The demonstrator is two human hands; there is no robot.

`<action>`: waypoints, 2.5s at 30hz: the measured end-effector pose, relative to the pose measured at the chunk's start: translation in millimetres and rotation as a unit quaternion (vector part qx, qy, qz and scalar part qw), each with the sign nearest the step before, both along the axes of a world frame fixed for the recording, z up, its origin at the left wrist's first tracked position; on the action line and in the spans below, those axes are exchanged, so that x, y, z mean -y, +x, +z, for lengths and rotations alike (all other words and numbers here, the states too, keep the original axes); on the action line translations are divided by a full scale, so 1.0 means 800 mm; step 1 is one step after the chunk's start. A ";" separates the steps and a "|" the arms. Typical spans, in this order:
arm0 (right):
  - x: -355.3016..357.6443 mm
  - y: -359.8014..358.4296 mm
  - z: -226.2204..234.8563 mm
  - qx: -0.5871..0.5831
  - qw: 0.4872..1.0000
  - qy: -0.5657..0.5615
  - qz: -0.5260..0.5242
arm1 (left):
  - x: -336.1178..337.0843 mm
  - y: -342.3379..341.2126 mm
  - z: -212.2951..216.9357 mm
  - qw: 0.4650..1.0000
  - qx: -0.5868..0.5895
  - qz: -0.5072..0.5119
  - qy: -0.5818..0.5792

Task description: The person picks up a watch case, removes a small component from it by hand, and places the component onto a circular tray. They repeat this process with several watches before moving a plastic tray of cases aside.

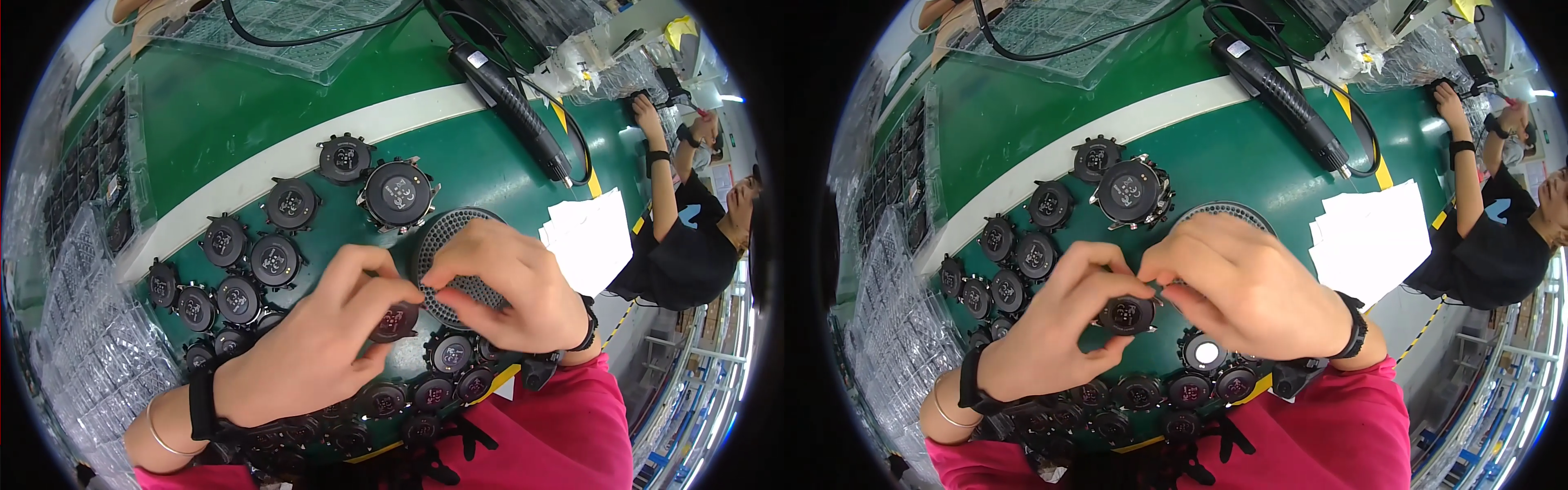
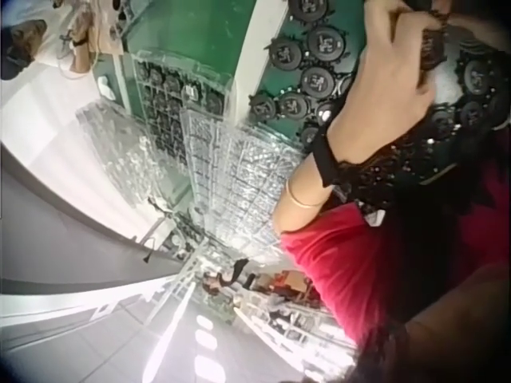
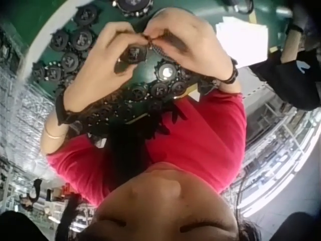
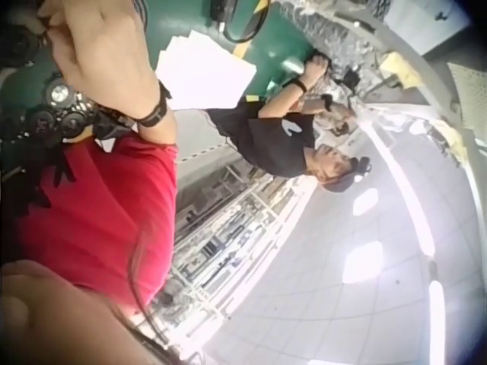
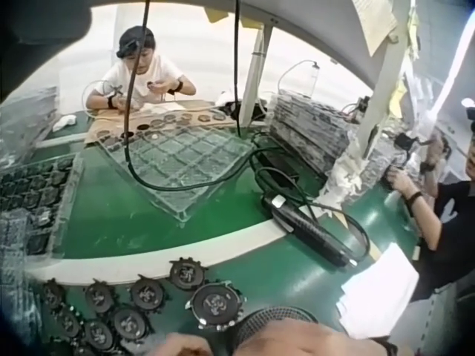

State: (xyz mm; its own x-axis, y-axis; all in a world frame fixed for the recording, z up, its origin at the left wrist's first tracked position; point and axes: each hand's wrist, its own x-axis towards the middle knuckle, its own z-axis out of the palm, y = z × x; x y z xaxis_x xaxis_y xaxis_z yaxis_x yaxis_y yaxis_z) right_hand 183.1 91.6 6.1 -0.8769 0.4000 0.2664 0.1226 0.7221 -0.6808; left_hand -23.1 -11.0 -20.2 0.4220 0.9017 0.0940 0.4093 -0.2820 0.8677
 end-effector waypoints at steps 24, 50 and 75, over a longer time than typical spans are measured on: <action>0.014 -0.009 -0.024 -0.004 0.999 -0.035 -0.015 | 0.005 0.007 -0.015 0.968 0.222 0.081 -0.083; 0.015 -0.013 -0.018 -0.009 0.999 0.033 -0.015 | -0.002 0.001 -0.028 0.957 0.252 0.131 -0.065; 0.023 -0.017 -0.038 -0.090 0.995 -0.037 -0.021 | 0.010 -0.002 -0.037 0.966 0.202 0.164 -0.008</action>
